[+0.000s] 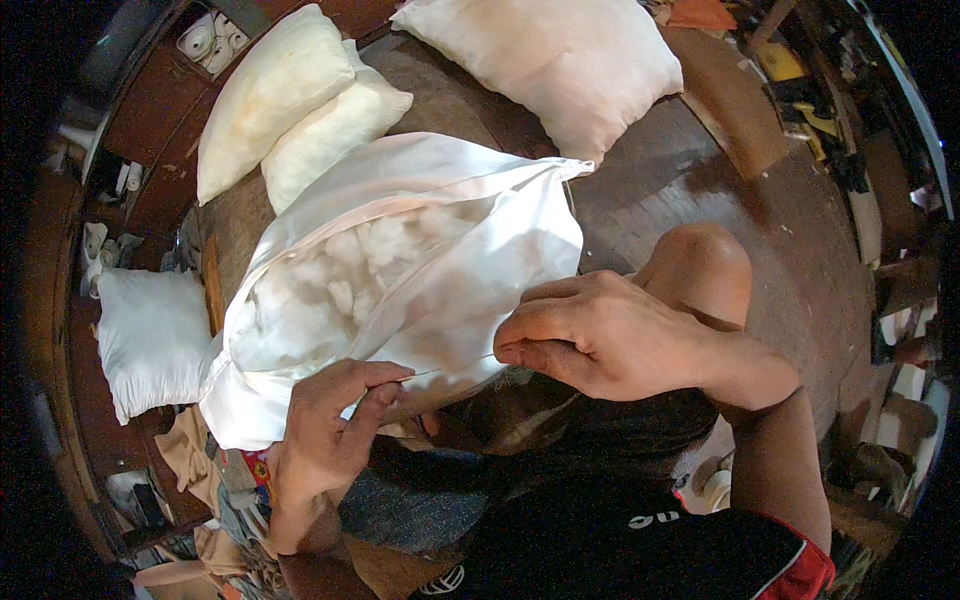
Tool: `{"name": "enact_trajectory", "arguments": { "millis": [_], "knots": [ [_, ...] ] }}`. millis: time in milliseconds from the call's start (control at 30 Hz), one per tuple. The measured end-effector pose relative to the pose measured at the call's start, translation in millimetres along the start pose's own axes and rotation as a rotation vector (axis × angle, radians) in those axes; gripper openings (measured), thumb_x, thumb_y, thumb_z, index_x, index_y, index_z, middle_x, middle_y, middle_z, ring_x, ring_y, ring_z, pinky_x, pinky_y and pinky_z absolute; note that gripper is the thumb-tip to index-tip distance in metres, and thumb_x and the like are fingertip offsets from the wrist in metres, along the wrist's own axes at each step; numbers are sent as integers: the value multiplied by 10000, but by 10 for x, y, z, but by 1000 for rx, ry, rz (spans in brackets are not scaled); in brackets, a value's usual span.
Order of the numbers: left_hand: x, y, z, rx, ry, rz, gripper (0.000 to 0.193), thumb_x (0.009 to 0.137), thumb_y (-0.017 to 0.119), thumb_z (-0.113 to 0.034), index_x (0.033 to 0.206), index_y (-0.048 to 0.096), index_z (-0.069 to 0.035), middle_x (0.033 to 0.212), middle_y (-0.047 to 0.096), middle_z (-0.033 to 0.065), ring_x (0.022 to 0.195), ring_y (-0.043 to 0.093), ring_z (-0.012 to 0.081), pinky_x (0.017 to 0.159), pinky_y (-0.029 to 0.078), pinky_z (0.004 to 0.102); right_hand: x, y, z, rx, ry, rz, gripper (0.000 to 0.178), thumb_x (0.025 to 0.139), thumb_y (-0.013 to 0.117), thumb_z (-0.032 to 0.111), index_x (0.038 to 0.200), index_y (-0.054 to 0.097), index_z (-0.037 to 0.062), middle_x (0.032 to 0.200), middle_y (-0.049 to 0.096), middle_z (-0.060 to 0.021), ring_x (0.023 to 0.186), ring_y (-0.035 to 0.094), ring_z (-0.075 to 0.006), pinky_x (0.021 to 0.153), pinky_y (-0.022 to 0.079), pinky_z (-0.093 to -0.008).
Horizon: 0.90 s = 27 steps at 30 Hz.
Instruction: The person sits on the floor and hand-sews the opening of a white pillow filled with cotton using a needle and thread. They repeatedly insert the needle, pull the thread, and adjust the fabric to close the pillow.
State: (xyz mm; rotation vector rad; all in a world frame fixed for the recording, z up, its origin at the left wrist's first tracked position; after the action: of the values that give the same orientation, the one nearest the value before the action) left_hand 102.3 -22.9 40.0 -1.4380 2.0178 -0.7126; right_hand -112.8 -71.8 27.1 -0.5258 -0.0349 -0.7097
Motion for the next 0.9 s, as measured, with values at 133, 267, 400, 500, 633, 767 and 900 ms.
{"name": "enact_trajectory", "arguments": {
  "millis": [133, 267, 400, 500, 633, 767, 900],
  "knots": [
    [70, 101, -144, 89, 225, -46, 203, 930, 579, 56, 1112, 643, -7, 968, 726, 155, 839, 716, 299, 742, 554, 387, -19, -87, 171, -327, -126, -248, 345, 871, 772, 164, 1184, 691, 45, 1081, 676, -123, 933, 658, -329, 774, 534, -405],
    [48, 299, -271, -62, 304, -55, 142, 969, 552, 61, 1093, 569, -6, 949, 723, 134, 788, 714, 245, 684, 561, 331, 25, 59, 328, -189, -325, -275, 363, 853, 792, 130, 1199, 713, 50, 1071, 675, -115, 919, 638, -285, 787, 519, -376],
    [1, 339, -277, -150, 251, -121, 98, 993, 563, 29, 1083, 574, -8, 934, 720, 115, 726, 696, 156, 637, 548, 289, 54, 111, 265, 161, -331, -241, 223, 867, 736, 73, 1087, 719, 39, 1004, 694, -142, 931, 659, -337, 801, 535, -416],
    [42, 353, -321, -106, 272, -167, 100, 981, 606, 6, 1081, 601, -4, 946, 723, 126, 740, 699, 160, 662, 553, 294, 68, 70, 233, 267, -296, -254, 177, 898, 715, 47, 1074, 716, 23, 1011, 700, -139, 926, 682, -315, 788, 544, -392],
    [182, 358, -401, -106, 341, -267, 156, 937, 675, -6, 1092, 657, -6, 1022, 730, 161, 869, 717, 232, 794, 560, 340, 38, -95, 79, 176, -193, -352, 130, 958, 665, 35, 1080, 699, 3, 1023, 702, -112, 908, 689, -198, 744, 545, -315],
    [488, 183, -541, 91, 463, -361, 233, 874, 719, -9, 1104, 690, -34, 1112, 724, 158, 1058, 681, 317, 945, 515, 401, -73, -695, -279, 80, 85, -584, 204, 1005, 487, 39, 1109, 657, -7, 953, 649, -34, 846, 599, -99, 768, 503, -243],
    [1030, 125, -715, 265, 587, -386, 162, 890, 723, -126, 1030, 708, -46, 1210, 691, 160, 1173, 613, 378, 1046, 447, 457, -179, -1203, -575, -501, 226, -634, 222, 967, 589, 60, 1147, 686, -24, 978, 721, -180, 838, 693, -259, 743, 532, -356]
  ]
}}
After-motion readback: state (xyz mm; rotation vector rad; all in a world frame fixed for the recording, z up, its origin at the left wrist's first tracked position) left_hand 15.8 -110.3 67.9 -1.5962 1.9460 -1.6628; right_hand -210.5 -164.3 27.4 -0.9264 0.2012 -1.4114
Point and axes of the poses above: each hand's wrist, its own x-axis towards the middle knuckle, its own y-axis out of the palm, z = x × y, the point moved 8 cm from there along x, towards the middle knuckle
